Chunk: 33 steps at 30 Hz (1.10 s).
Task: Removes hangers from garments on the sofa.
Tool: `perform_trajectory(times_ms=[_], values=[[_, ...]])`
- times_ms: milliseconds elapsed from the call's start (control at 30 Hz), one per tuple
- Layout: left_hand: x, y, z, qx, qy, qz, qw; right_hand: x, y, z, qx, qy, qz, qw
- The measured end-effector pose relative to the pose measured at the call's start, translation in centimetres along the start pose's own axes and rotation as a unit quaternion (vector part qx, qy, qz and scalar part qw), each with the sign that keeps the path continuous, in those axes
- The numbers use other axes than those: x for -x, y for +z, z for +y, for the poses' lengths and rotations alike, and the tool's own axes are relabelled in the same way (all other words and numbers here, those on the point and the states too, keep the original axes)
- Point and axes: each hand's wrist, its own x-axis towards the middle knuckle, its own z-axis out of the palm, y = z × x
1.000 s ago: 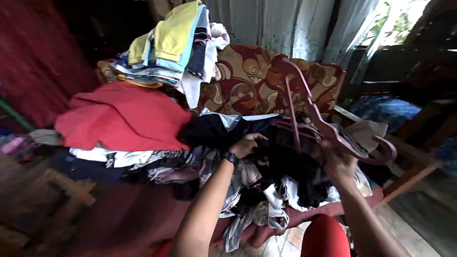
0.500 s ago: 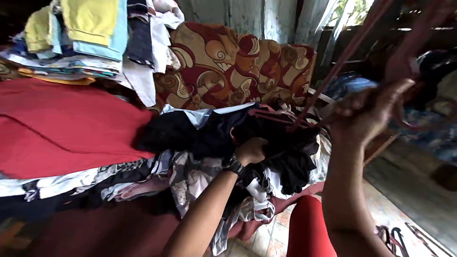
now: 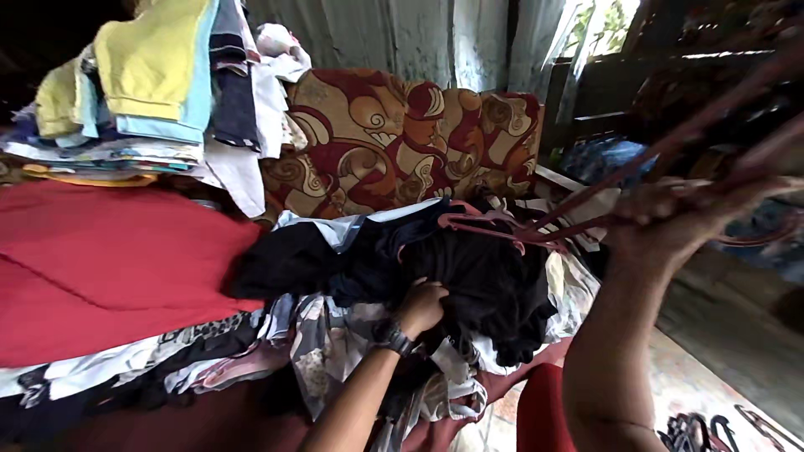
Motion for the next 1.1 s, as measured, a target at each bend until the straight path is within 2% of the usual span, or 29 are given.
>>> perform_trajectory(times_ms=[67, 133, 167, 200, 267, 300, 367, 400, 467, 500, 567, 633, 700, 767, 800, 833, 867, 933, 967, 1033, 1100], values=[[0.2, 0.7, -0.8, 0.016, 0.001, 0.032, 0.999, -1.2, -0.8, -2.8, -0.080, -0.049, -0.018, 0.995], [0.3, 0.3, 0.7, -0.001, -0.014, 0.026, 1.000, -1.4, -1.3, -4.3, -0.112, -0.036, -0.049, 0.992], [0.2, 0.1, 1.6, -0.025, -0.022, 0.009, 0.999, -1.0, -1.8, -4.8, -0.077, -0.009, -0.053, 0.996], [0.1, -0.1, 2.1, -0.051, -0.020, 0.000, 0.999, -0.3, -2.3, -5.4, 0.008, 0.020, -0.047, 0.999], [0.1, -0.2, 2.0, -0.057, 0.022, 0.055, 0.997, 2.0, -4.0, -6.4, 0.218, 0.060, 0.001, 0.974], [0.3, -0.6, 1.5, -0.026, 0.044, 0.123, 0.991, 3.2, -5.5, -7.1, 0.315, 0.073, 0.028, 0.946], [0.4, -2.0, 0.1, 0.046, 0.066, 0.290, 0.954, 5.8, -9.3, -8.8, 0.461, 0.090, 0.046, 0.882], [0.5, -3.2, -0.7, 0.072, 0.060, 0.347, 0.933, 7.2, -11.5, -9.8, 0.516, 0.106, 0.066, 0.848], [0.9, -5.5, -2.5, 0.086, 0.024, 0.411, 0.907, 9.5, -16.3, -12.2, 0.634, 0.152, 0.098, 0.752], [1.0, -6.4, -3.7, 0.085, -0.010, 0.426, 0.901, 10.5, -18.8, -13.4, 0.687, 0.174, 0.109, 0.697], [1.1, -7.8, -6.2, 0.104, -0.119, 0.405, 0.901, 12.6, -22.8, -15.5, 0.769, 0.210, 0.141, 0.587], [1.1, -8.4, -8.7, 0.135, -0.222, 0.349, 0.900, 14.9, -26.8, -17.3, 0.804, 0.262, 0.162, 0.509], [1.4, -8.6, -9.3, 0.154, -0.261, 0.361, 0.882, 17.1, -33.2, -18.5, 0.818, 0.349, 0.119, 0.442], [1.8, -8.8, -7.2, 0.139, -0.244, 0.437, 0.855, 17.4, -35.8, -16.8, 0.816, 0.431, 0.087, 0.375], [1.7, -8.6, -6.0, 0.122, -0.202, 0.476, 0.847, 16.9, -34.9, -15.2, 0.815, 0.423, 0.069, 0.390], [1.2, -8.2, -4.8, 0.103, -0.149, 0.501, 0.846, 15.9, -32.9, -13.2, 0.812, 0.392, 0.041, 0.430], [0.5, -7.7, -3.4, 0.088, -0.099, 0.500, 0.856, 14.4, -30.1, -10.7, 0.800, 0.351, 0.010, 0.487], [-1.9, -6.0, -0.6, 0.053, -0.036, 0.448, 0.892, 11.0, -23.5, -4.9, 0.755, 0.269, -0.048, 0.596], [-3.5, -4.7, 0.2, 0.034, -0.022, 0.410, 0.911, 9.3, -20.4, -1.9, 0.735, 0.230, -0.081, 0.633], [-6.4, -1.3, 0.3, -0.009, -0.038, 0.321, 0.946, 6.3, -15.4, 3.6, 0.703, 0.192, -0.140, 0.670], [-8.1, 2.6, -1.0, -0.044, -0.067, 0.254, 0.964, 4.0, -13.1, 8.5, 0.708, 0.180, -0.185, 0.657]])
